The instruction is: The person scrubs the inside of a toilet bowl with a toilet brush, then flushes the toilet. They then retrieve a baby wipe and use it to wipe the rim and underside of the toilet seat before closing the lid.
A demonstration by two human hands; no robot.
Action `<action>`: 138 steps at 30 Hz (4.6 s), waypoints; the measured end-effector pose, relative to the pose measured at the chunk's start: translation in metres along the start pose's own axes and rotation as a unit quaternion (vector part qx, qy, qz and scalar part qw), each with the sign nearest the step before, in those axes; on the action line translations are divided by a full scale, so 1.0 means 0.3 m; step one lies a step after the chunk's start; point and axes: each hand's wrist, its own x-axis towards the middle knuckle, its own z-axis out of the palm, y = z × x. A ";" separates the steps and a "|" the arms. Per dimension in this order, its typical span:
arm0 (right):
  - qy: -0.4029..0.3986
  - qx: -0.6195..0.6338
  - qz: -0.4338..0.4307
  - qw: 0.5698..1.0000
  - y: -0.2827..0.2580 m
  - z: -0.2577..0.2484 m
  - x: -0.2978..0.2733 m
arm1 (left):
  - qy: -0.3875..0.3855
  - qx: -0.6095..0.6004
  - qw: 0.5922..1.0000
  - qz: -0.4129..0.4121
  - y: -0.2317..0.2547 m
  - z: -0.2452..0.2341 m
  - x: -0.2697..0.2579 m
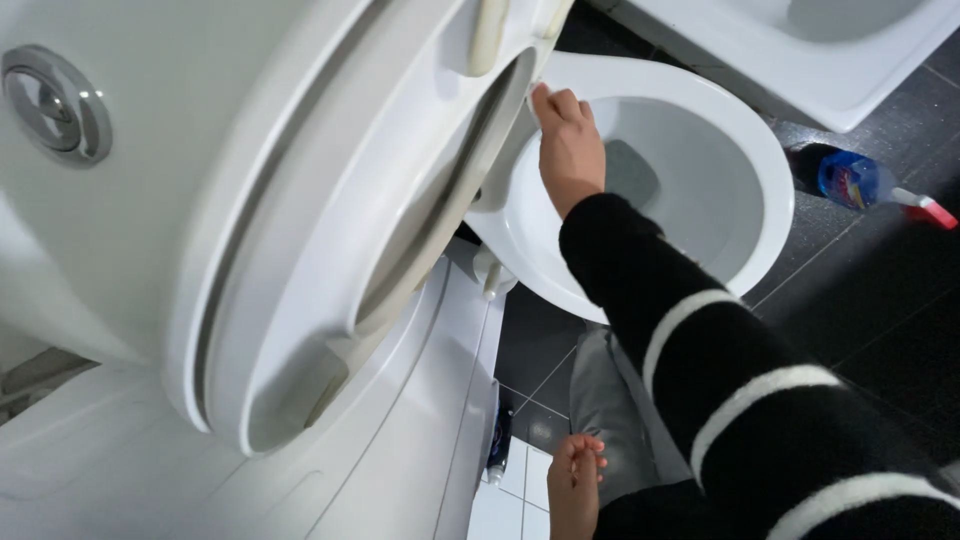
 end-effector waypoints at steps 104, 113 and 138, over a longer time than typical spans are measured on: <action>0.182 0.194 0.077 0.961 -0.677 -0.836 -0.029 | 0.252 0.254 0.701 0.617 1.483 -0.371 -0.505; 0.132 0.136 0.122 0.974 -0.524 -0.648 0.065 | 0.257 0.246 0.704 0.615 1.483 -0.360 -0.512; 0.180 0.144 0.061 0.971 -0.594 -0.744 0.039 | 0.252 0.263 0.713 0.598 1.487 -0.373 -0.490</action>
